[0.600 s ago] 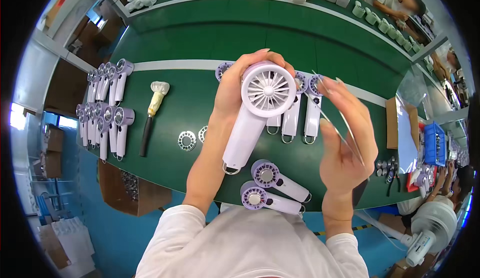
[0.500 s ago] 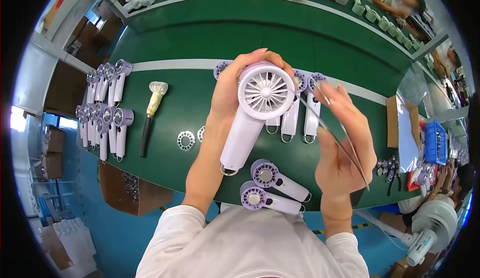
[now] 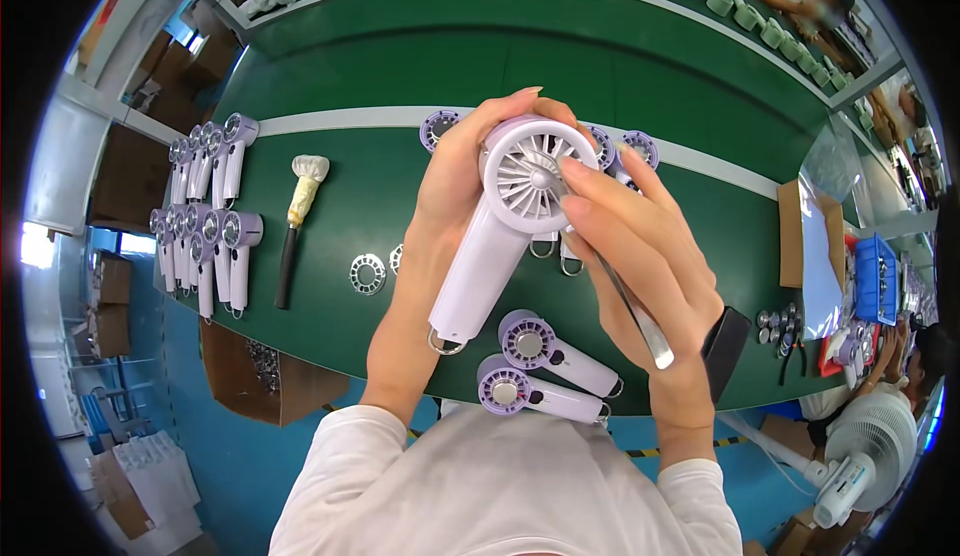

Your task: The person uses tweezers to work on the internal fan blades of handheld fans, positions metal rings onto the fans, and taps the rings into place with a padded hammer.

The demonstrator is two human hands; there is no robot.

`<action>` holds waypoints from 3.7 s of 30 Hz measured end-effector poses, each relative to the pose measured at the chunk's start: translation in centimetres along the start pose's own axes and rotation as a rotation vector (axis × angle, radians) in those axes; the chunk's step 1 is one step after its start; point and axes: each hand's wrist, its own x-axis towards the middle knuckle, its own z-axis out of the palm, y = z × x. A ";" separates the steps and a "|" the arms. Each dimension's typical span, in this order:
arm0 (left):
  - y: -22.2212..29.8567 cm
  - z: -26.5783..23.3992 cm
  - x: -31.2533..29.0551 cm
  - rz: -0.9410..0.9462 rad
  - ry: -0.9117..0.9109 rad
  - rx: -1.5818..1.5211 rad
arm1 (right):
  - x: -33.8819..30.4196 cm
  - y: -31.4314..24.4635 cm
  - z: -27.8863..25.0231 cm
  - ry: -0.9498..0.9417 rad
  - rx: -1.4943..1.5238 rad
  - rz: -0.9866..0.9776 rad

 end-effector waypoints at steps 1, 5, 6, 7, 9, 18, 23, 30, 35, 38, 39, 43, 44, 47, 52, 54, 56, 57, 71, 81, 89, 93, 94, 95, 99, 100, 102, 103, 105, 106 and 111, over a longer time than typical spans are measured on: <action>0.0 0.0 0.0 -0.017 -0.011 -0.013 | 0.0 0.2 0.1 -0.013 -0.011 -0.019; -0.2 0.2 0.1 0.003 0.042 0.031 | 0.0 0.9 0.0 -0.018 -0.041 -0.094; -0.3 0.0 0.2 0.003 0.045 0.048 | 0.1 1.0 0.0 -0.039 -0.070 -0.123; -0.3 -0.1 0.3 0.003 0.047 0.066 | 0.1 1.1 0.0 -0.060 -0.099 -0.153; -0.4 -0.1 0.3 -0.005 0.050 0.059 | 0.3 0.9 -0.2 -0.085 -0.137 -0.181; -0.1 0.5 -0.2 -0.037 0.080 0.013 | 1.3 -0.4 -0.7 -0.221 -0.294 -0.214; 0.2 0.3 -0.2 -0.015 0.086 0.045 | 2.0 -1.0 -1.4 -0.338 -0.325 -0.181; -0.1 -0.3 0.4 -0.002 0.101 0.082 | 2.2 -0.9 -1.9 -0.374 -0.332 -0.153; 0.6 -0.6 0.4 0.130 0.074 0.069 | 1.4 -3.1 -4.3 -0.118 -0.258 0.003; 1.1 -1.1 0.6 0.154 -0.007 0.068 | -0.2 -2.1 -4.9 0.058 -0.228 0.075; 1.1 -1.1 0.7 0.158 -0.045 0.053 | -0.6 -1.9 -4.6 0.078 -0.237 0.130; 0.9 -0.8 0.4 0.142 -0.089 -0.001 | -0.7 -1.7 -4.2 0.054 -0.201 0.124; 0.9 -0.7 0.3 0.122 -0.120 -0.031 | -0.8 -1.7 -3.8 0.063 -0.190 0.113; 0.7 -0.7 0.3 0.118 -0.145 -0.017 | -0.6 -1.5 -2.8 0.027 -0.178 0.062; 0.3 -0.2 0.3 0.191 -0.077 0.092 | -0.1 -1.4 -1.3 0.038 -0.154 0.068; 0.0 0.0 0.2 0.200 -0.064 0.095 | 0.2 -1.0 -0.9 0.045 -0.143 0.058; -0.2 0.3 0.1 0.210 -0.053 0.096 | 0.6 -0.7 -0.6 0.056 -0.149 0.055; -0.2 0.5 0.0 0.220 -0.041 0.109 | 0.6 -0.5 -0.4 0.068 -0.149 0.051; 0.1 0.8 -0.3 0.211 0.025 0.130 | 0.5 0.2 0.0 0.110 -0.170 0.022; 0.1 0.6 -0.2 0.284 0.073 0.194 | 1.0 0.3 -0.1 0.082 -0.174 0.025; -0.2 0.9 -0.2 0.285 0.111 0.252 | 1.2 0.4 0.3 0.086 -0.188 0.042; -0.5 1.0 -0.1 0.258 0.098 0.233 | 1.1 0.4 0.2 0.028 -0.187 0.103; -0.6 1.1 -0.1 0.239 0.098 0.245 | 1.2 0.3 0.1 -0.018 -0.181 0.135; -0.6 1.1 -0.1 0.239 0.098 0.243 | 1.3 0.3 -0.1 -0.019 -0.181 0.135; -0.8 0.9 0.3 0.274 0.156 0.320 | 1.6 0.2 -0.7 -0.118 -0.247 0.144; -0.8 0.8 0.3 0.271 0.162 0.328 | 1.6 0.1 -0.7 -0.153 -0.272 0.142; -0.8 0.8 0.4 0.257 0.167 0.299 | 1.4 0.4 -0.4 -0.136 -0.285 0.121; -0.8 0.8 0.4 0.244 0.174 0.269 | 1.4 0.5 -0.4 -0.122 -0.297 0.100; -0.9 0.6 0.4 0.221 0.112 0.270 | 0.9 -0.3 -0.8 -0.094 -0.321 0.090; -0.9 0.5 0.4 0.198 0.053 0.269 | 0.7 -0.5 -1.1 -0.070 -0.342 0.081; -2.7 1.4 1.0 0.213 0.044 0.635 | -2.4 0.0 -3.5 0.044 -0.279 0.108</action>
